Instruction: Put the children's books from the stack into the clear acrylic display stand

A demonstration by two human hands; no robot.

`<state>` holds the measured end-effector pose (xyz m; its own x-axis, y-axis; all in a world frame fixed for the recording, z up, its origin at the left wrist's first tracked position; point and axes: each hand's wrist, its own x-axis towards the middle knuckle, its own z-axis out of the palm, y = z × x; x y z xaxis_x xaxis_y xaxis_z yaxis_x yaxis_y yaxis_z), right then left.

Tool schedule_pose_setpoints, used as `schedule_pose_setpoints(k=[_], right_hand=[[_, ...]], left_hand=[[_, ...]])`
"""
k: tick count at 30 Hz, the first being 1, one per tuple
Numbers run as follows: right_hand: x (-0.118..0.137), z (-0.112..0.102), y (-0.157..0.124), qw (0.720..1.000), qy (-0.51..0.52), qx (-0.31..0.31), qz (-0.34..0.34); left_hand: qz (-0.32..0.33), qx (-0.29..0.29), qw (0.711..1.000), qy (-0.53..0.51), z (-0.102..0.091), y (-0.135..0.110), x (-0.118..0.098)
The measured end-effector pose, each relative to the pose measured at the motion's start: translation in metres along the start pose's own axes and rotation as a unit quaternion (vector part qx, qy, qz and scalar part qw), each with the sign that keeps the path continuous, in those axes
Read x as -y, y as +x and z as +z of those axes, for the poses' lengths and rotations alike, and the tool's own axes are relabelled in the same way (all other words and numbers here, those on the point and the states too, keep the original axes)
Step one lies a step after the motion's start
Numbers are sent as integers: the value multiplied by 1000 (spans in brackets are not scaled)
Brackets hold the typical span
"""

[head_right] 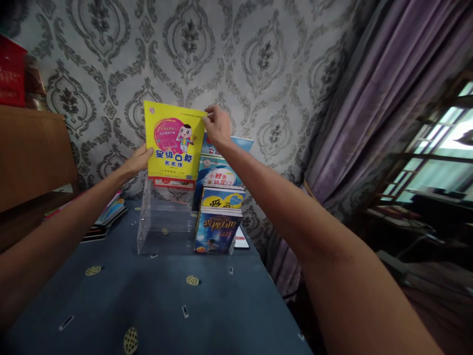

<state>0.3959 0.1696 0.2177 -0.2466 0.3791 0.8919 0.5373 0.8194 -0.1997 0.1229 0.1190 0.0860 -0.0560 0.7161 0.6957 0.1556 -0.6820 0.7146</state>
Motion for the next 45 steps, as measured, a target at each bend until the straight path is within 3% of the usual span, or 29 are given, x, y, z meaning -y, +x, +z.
schedule_pose_setpoints(k=[6,12,18,30,38,45], right_hand=[[14,-3,-5,997,-35,60,40],[23,-11,-20,992,-77,96,12],[31,-24,-13,981,-97,165,27],[26,-24,-11,987,-1,148,61],[30,-26,-7,977,-39,201,55],[33,-22,-4,976,-63,190,88]], left_hand=[[-105,-14,994,-4,1,-7,0],[-73,-23,997,-14,2,-7,5],[-97,-28,994,-32,5,-11,-1],[-113,-29,988,-104,8,-11,-5],[-150,-29,980,-131,2,-9,0],[-144,-17,977,-156,5,-11,-11]])
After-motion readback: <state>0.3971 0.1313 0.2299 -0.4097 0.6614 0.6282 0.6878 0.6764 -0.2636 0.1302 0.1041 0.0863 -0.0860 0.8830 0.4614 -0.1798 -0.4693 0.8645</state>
